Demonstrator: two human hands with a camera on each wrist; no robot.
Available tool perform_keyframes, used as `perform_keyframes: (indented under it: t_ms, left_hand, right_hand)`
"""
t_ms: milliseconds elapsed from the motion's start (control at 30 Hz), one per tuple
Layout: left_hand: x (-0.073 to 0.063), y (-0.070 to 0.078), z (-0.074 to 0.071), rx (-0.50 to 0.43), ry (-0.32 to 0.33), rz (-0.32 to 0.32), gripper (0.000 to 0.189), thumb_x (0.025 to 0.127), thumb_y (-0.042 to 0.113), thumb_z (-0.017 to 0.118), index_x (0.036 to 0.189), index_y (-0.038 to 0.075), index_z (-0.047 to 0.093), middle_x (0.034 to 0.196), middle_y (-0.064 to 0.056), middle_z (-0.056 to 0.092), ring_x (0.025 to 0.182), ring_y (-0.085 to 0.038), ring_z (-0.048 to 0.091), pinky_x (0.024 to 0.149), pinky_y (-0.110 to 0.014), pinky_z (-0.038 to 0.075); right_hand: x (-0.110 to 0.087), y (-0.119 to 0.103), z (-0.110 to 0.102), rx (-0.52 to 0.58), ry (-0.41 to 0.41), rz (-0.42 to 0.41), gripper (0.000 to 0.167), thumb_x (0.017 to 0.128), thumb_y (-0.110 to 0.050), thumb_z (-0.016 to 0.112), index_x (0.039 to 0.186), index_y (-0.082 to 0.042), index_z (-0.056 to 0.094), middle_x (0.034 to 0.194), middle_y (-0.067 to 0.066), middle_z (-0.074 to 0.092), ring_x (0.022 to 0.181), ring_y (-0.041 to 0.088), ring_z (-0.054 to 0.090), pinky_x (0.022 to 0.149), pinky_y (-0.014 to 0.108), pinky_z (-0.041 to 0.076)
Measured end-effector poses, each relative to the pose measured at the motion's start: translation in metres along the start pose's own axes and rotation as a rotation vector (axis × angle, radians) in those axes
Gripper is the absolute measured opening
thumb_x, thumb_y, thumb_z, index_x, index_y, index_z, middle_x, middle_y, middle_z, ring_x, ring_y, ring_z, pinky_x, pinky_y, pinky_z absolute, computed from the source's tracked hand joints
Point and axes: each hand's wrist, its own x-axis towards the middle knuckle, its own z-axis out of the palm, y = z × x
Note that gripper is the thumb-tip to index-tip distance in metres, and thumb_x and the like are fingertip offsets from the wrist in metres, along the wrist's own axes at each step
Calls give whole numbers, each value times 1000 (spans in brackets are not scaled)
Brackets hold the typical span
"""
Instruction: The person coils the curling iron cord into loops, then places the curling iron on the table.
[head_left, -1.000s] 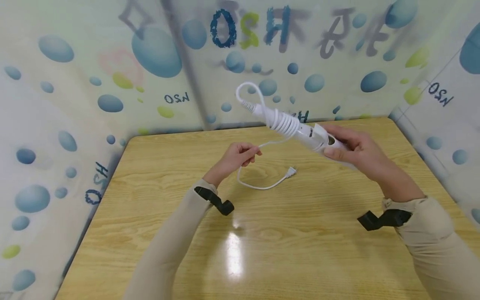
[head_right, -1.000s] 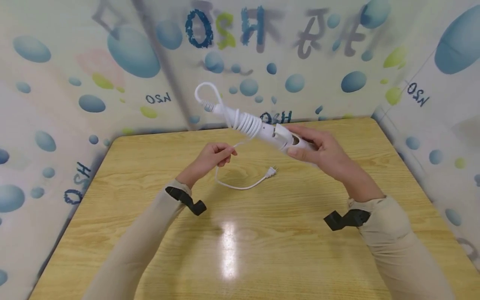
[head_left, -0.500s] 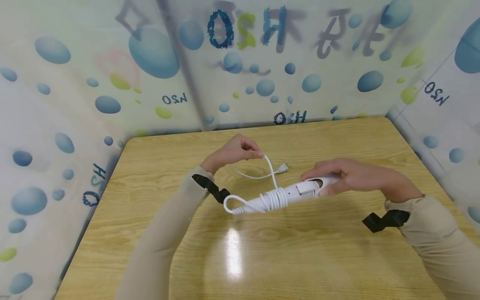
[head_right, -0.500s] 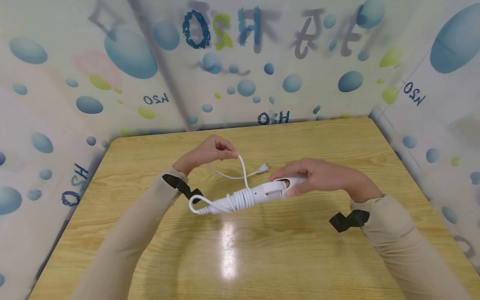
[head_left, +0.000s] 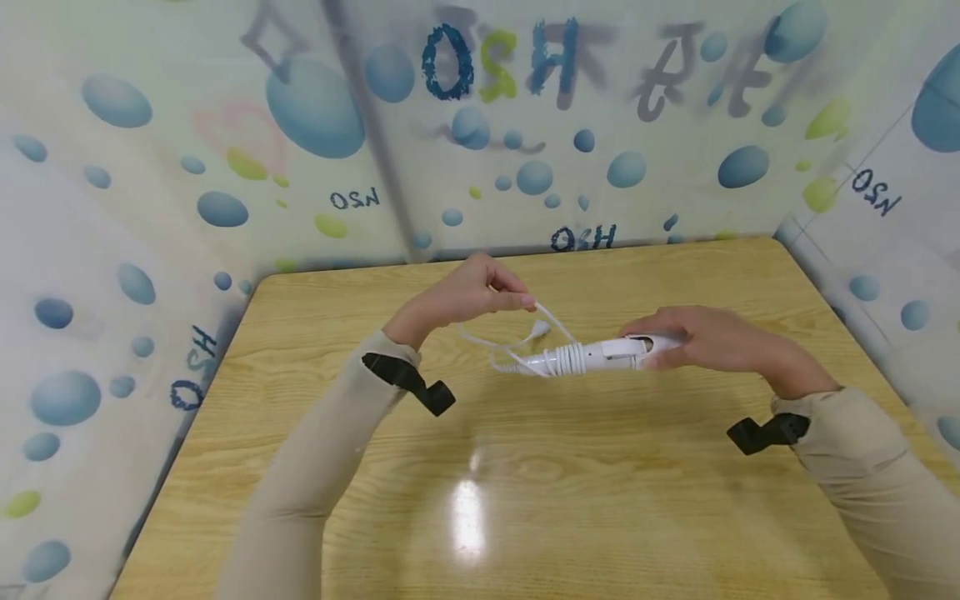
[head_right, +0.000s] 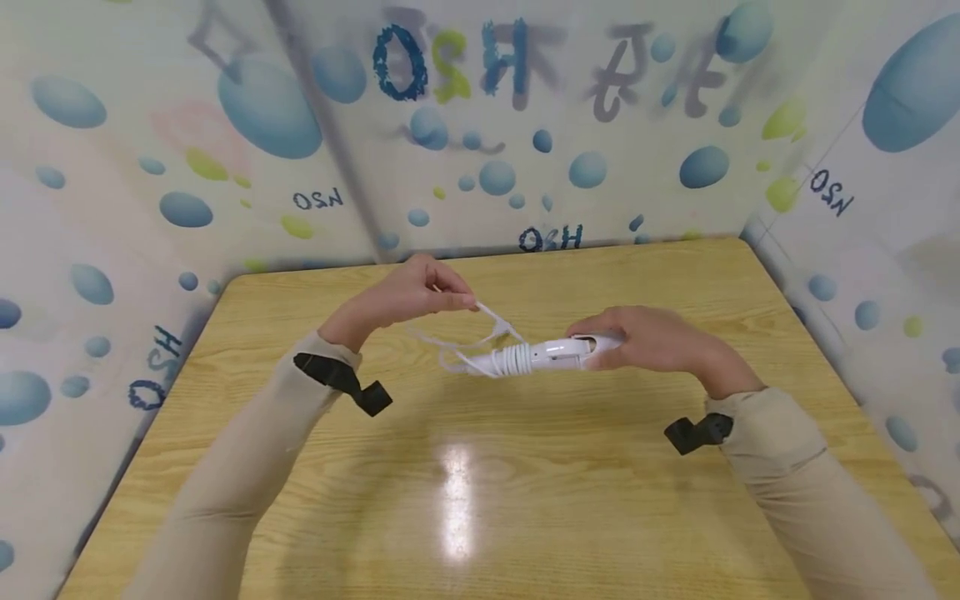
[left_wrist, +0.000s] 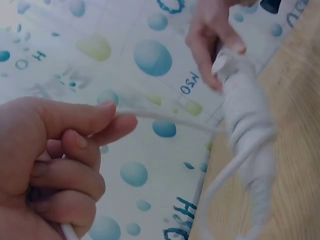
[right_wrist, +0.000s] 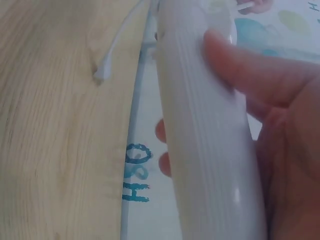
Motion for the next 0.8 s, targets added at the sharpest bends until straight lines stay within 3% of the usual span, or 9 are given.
perform_keyframes:
  t_ms: [67, 200, 267, 433, 633, 800]
  left_hand:
    - [-2, 5, 3, 17, -9, 10, 17, 90, 12, 60, 93, 3, 73, 67, -1, 62, 49, -11, 29, 51, -26, 28]
    - [-3, 12, 11, 29, 6, 3, 19, 92, 13, 57, 96, 3, 73, 72, 2, 65, 43, -11, 23, 46, -25, 25]
    - [-2, 15, 15, 26, 27, -15, 21, 93, 15, 56, 99, 4, 72, 65, 2, 60, 42, -11, 24, 46, -25, 26]
    - [2, 17, 22, -41, 105, -92, 23, 94, 18, 54, 100, 4, 72, 47, -1, 29, 40, -13, 22, 44, -26, 25]
    - [3, 17, 31, -89, 132, -149, 22, 94, 17, 55, 100, 4, 72, 53, 0, 40, 43, -12, 26, 45, -26, 27]
    - [-2, 21, 40, -69, 131, -77, 20, 92, 12, 57, 100, 0, 71, 80, -6, 66, 52, -13, 36, 51, -25, 32]
  right_hand:
    - [2, 1, 0, -65, 41, 2, 53, 85, -43, 63, 131, -18, 53, 111, 7, 56, 81, 17, 49, 65, 35, 38]
    - [8, -2, 1, -172, 98, -14, 51, 85, -43, 62, 130, -21, 54, 95, 1, 56, 69, 15, 45, 57, 32, 35]
    - [11, -5, 3, -226, 123, -29, 49, 85, -41, 63, 129, -22, 55, 93, 1, 57, 69, 16, 48, 55, 32, 36]
    - [20, -14, 11, -335, 148, -71, 46, 83, -35, 68, 127, -26, 57, 90, 2, 57, 67, 16, 48, 53, 32, 35]
    - [29, -22, 18, -420, 163, -84, 45, 81, -32, 70, 125, -26, 59, 84, 1, 54, 65, 15, 46, 52, 29, 32]
    - [31, -24, 20, -413, 200, -37, 46, 84, -33, 67, 128, -23, 57, 86, 5, 54, 66, 17, 46, 50, 30, 31]
